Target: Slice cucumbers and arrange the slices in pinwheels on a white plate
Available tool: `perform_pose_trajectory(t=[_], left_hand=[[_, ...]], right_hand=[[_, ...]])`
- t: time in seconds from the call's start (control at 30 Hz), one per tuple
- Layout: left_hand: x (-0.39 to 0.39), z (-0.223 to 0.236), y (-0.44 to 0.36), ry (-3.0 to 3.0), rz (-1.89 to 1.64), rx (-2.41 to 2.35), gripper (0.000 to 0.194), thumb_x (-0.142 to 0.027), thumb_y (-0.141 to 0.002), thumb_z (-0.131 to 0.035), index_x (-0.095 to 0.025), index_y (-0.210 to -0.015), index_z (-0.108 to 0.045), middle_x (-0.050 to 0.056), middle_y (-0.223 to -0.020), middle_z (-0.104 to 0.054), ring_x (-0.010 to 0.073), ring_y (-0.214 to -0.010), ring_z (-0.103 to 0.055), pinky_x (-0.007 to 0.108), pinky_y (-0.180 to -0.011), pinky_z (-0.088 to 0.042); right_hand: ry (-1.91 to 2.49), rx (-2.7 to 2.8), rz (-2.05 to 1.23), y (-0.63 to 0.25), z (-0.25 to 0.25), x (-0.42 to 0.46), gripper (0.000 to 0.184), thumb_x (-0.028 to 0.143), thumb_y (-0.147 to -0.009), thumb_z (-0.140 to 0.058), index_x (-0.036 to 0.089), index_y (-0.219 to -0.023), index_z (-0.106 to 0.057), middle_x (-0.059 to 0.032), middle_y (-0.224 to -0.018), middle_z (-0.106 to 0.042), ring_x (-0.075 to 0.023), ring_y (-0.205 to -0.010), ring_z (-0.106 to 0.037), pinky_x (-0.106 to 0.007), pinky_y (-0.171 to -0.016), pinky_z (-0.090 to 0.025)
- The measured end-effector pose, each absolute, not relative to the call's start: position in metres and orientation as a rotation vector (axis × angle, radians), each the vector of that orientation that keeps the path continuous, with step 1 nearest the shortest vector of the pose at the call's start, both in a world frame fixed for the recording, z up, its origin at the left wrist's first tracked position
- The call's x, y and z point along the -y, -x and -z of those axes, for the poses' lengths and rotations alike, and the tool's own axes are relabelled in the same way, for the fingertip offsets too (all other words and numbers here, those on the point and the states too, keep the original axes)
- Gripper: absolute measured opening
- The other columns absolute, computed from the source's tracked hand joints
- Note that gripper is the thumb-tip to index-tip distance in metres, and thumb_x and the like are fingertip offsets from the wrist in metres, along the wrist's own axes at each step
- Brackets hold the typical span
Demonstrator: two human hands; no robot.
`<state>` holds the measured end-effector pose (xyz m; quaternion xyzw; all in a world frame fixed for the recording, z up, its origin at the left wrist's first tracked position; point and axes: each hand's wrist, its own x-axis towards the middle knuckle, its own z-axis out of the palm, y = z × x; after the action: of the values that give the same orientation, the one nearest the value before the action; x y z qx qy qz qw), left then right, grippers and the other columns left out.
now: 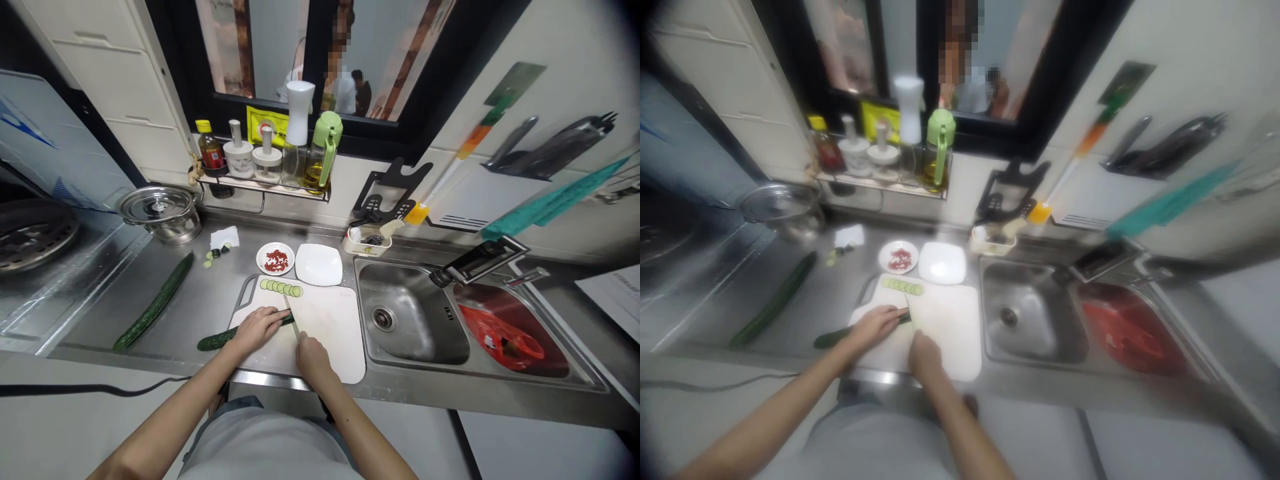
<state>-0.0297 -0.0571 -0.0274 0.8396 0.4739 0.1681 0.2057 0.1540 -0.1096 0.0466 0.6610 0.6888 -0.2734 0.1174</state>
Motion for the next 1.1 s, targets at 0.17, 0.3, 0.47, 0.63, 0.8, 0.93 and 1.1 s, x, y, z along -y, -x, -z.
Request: perform_pose_trajectory(t=[0.17, 0.3, 0.47, 0.63, 0.8, 0.93, 1.1], left_hand=[[0.059, 0.025, 0.029, -2.346, -0.458, -1.344, 0.039, -0.03, -0.094, -0.044, -0.032, -0.131, -0.055, 0.004, -0.107, -0.064, 0.0173, -0.095, -0.056, 0.027, -0.081, -0.045], [0.06, 0.023, 0.029, -2.341, -0.453, -1.363, 0.039, -0.032, -0.094, -0.043, -0.033, -0.131, -0.056, 0.004, -0.109, -0.064, 0.0178, -0.096, -0.056, 0.028, -0.082, -0.045], [0.061, 0.022, 0.028, -2.339, -0.455, -1.371, 0.038, -0.032, -0.094, -0.043, -0.032, -0.13, -0.056, 0.004, -0.11, -0.064, 0.0177, -0.097, -0.056, 0.028, -0.082, -0.045], [0.06, 0.023, 0.028, -2.331, -0.466, -1.379, 0.038, -0.033, -0.094, -0.044, -0.033, -0.13, -0.057, 0.004, -0.11, -0.064, 0.0177, -0.095, -0.056, 0.028, -0.082, -0.046], [0.061, 0.024, 0.029, -2.335, -0.481, -1.363, 0.039, -0.031, -0.094, -0.044, -0.032, -0.13, -0.056, 0.004, -0.109, -0.064, 0.0174, -0.095, -0.056, 0.028, -0.083, -0.046], [0.061, 0.024, 0.029, -2.338, -0.475, -1.355, 0.039, -0.031, -0.094, -0.044, -0.033, -0.131, -0.055, 0.004, -0.11, -0.063, 0.0175, -0.096, -0.056, 0.028, -0.083, -0.045], [0.061, 0.024, 0.029, -2.327, -0.498, -1.357, 0.039, -0.031, -0.094, -0.045, -0.033, -0.13, -0.056, 0.004, -0.108, -0.064, 0.0171, -0.096, -0.056, 0.027, -0.083, -0.046]], right_hand=[[-1.95, -2.015, 0.784, -0.15, -0.051, 0.108, 0.034, 0.007, -0.091, -0.031, 0.009, -0.114, -0.056, -0.0172, -0.101, -0.068, -0.0232, -0.1, -0.064, -0.03, -0.077, -0.044], [-1.958, -2.011, 0.763, -0.152, -0.05, 0.113, 0.032, 0.008, -0.092, -0.032, 0.009, -0.113, -0.056, -0.0177, -0.101, -0.067, -0.024, -0.099, -0.064, -0.03, -0.076, -0.044], [-1.956, -1.989, 0.76, -0.159, -0.046, 0.128, 0.031, 0.01, -0.092, -0.034, 0.01, -0.113, -0.056, -0.0177, -0.099, -0.068, -0.0242, -0.099, -0.065, -0.03, -0.076, -0.044], [-1.953, -1.989, 0.767, -0.164, -0.046, 0.14, 0.033, 0.008, -0.091, -0.034, 0.009, -0.115, -0.056, -0.0184, -0.1, -0.068, -0.0243, -0.101, -0.064, -0.029, -0.078, -0.044], [-1.963, -1.98, 0.754, -0.16, -0.044, 0.137, 0.033, 0.008, -0.091, -0.033, 0.009, -0.114, -0.056, -0.0186, -0.098, -0.068, -0.0241, -0.101, -0.064, -0.03, -0.079, -0.044], [-1.967, -1.974, 0.766, -0.155, -0.044, 0.127, 0.032, 0.008, -0.091, -0.034, 0.009, -0.114, -0.055, -0.0183, -0.1, -0.068, -0.0245, -0.1, -0.064, -0.03, -0.079, -0.044], [-1.972, -1.999, 0.776, -0.15, -0.044, 0.114, 0.032, 0.008, -0.091, -0.033, 0.01, -0.114, -0.055, -0.0175, -0.1, -0.068, -0.0233, -0.1, -0.064, -0.029, -0.078, -0.044]])
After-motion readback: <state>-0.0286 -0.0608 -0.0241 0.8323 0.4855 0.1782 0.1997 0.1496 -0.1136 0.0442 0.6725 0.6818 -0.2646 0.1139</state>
